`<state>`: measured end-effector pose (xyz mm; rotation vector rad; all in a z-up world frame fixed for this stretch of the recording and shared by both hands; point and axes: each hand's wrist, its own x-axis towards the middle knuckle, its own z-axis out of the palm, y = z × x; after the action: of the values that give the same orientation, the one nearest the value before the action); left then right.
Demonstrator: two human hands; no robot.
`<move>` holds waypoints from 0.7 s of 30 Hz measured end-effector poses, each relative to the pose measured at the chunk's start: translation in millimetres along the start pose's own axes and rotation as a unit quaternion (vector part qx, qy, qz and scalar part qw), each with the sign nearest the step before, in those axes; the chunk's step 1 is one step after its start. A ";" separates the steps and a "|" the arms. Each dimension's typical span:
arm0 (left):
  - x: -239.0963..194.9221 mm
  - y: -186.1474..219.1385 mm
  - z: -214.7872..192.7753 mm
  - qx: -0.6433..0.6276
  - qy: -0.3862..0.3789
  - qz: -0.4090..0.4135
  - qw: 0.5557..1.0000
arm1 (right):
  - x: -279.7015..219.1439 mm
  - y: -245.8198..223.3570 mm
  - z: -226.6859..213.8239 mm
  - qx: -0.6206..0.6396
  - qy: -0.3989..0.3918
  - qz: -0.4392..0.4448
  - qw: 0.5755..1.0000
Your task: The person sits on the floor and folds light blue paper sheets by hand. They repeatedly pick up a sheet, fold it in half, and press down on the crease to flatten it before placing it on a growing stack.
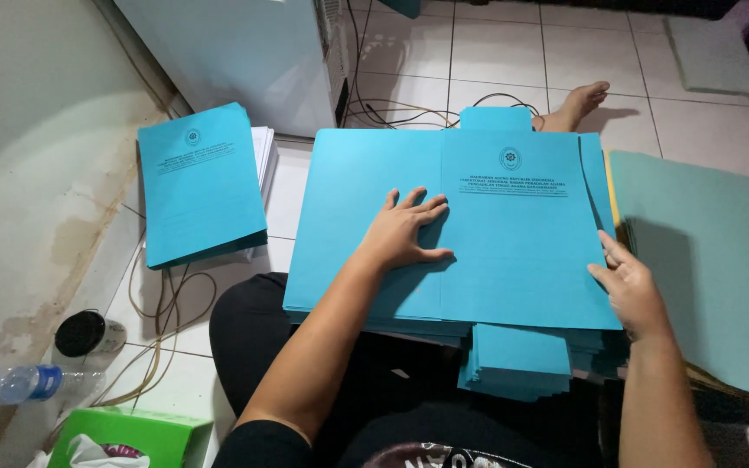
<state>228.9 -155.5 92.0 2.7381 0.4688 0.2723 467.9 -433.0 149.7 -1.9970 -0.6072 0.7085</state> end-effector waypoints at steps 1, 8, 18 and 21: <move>0.9 -1.4 3.0 -0.001 -0.001 0.000 1.000 | -1.0 -1.0 0.1 0.000 0.000 0.001 1.000; 3.3 -5.7 9.0 0.017 0.010 0.002 1.000 | -13.4 -31.4 2.1 -0.088 -0.042 0.040 0.994; 0.4 -2.4 12.6 0.004 0.063 0.008 0.998 | -43.3 -82.7 27.3 0.286 0.146 0.252 0.913; 5.1 -5.3 34.5 0.069 0.109 -0.021 0.991 | -34.5 -85.8 49.4 0.223 0.103 0.204 0.947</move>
<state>240.6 -159.5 58.9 2.8421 0.6251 0.5526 397.5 -386.1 211.7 -1.7440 0.1007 0.7853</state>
